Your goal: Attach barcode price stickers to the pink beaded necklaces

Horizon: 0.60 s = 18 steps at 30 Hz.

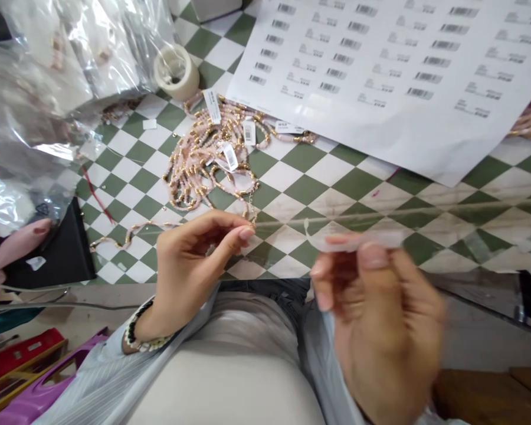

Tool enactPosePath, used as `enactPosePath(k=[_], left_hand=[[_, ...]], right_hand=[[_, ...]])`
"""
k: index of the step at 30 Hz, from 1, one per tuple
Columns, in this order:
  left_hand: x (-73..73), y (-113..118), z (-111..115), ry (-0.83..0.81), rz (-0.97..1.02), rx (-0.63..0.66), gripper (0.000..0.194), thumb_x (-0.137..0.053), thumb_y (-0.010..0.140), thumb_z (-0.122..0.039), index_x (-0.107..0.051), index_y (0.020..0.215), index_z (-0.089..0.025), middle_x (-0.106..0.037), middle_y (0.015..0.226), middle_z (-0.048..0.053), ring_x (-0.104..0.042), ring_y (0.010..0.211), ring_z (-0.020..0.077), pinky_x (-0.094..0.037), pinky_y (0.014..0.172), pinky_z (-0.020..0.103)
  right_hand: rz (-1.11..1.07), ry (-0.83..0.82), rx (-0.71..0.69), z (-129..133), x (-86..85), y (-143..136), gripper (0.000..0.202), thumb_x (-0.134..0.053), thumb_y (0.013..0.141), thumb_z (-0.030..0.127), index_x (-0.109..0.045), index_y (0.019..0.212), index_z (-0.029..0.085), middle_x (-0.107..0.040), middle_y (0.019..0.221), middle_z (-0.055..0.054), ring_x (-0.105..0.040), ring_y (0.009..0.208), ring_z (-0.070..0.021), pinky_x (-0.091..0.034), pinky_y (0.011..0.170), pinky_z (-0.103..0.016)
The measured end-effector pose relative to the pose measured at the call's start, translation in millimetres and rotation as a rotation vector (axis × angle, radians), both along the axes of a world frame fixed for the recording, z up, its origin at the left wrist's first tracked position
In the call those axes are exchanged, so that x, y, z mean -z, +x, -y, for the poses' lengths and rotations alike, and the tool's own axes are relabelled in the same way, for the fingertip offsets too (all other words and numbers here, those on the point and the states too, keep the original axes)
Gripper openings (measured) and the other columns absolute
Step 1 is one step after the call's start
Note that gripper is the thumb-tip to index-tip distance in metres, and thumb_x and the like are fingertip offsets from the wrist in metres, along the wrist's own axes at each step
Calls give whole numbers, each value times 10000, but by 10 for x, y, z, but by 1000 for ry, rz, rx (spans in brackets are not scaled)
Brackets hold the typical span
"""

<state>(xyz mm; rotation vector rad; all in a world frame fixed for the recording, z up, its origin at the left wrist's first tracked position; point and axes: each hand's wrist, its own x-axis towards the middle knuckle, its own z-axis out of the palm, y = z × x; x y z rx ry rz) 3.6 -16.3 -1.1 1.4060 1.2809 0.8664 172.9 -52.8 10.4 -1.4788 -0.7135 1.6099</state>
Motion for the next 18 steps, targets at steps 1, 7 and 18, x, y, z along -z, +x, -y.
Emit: enactPosePath(k=[1, 7, 18], left_hand=[[-15, -4, 6, -18, 9, -6, 102, -734, 924, -244, -725, 847, -177, -720, 769, 1, -602, 617, 83, -507, 550, 195], [-47, -55, 42, 33, -69, 31, 171, -675, 972, -237, -703, 1140, -224, -695, 850, 8, -602, 672, 97, -518, 613, 217], [-110, 4, -84, -344, 320, 105, 219, -832, 830, -352, -717, 783, -173, -622, 734, 10, -514, 651, 104, -443, 556, 229]], right_hand=[[-28, -30, 26, 29, -5, -27, 521, -609, 844, 739, -644, 836, 219, -566, 648, -22, -520, 605, -157, -429, 519, -280], [-312, -205, 343, 257, -6, -265, 269, -671, 892, 512, -675, 868, 244, -590, 665, 7, -478, 535, -106, -393, 480, -223], [-525, -120, 360, 226, 82, -351, 164, -731, 836, 399, -617, 848, 281, -444, 629, 23, -350, 494, -99, -267, 393, -196]])
